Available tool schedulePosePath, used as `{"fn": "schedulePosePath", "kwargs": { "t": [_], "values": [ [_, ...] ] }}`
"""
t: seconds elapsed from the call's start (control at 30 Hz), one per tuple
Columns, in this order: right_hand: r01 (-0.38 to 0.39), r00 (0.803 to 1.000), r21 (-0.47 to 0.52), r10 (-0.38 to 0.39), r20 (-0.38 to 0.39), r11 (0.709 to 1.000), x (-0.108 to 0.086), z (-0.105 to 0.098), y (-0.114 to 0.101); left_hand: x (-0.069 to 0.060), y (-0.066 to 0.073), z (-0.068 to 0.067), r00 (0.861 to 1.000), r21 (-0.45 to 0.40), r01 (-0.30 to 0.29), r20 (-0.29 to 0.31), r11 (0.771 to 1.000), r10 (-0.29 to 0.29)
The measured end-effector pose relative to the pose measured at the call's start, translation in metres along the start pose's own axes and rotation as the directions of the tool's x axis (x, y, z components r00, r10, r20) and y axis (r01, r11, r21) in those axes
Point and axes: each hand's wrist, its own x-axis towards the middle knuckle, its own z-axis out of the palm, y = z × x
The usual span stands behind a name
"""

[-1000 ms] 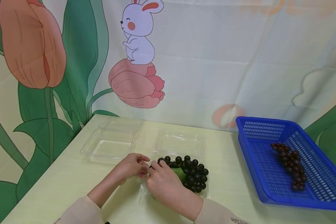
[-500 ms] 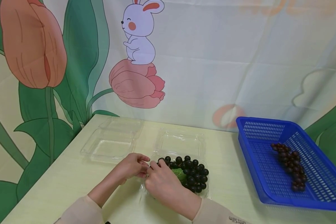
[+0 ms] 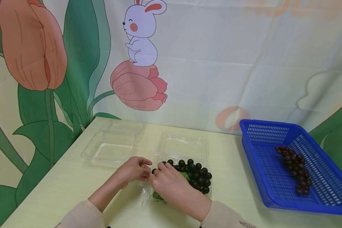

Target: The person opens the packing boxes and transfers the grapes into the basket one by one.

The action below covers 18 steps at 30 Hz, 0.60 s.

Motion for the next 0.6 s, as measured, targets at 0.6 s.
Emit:
{"fn": "schedulePosePath", "kwargs": {
  "t": [0.6],
  "values": [
    [-0.009,0.999,0.418,0.026,-0.034,0.908,-0.010,0.005,0.031,0.000,0.000,-0.001,1.000,-0.031,0.009,0.021,0.999,-0.008]
  ]
}}
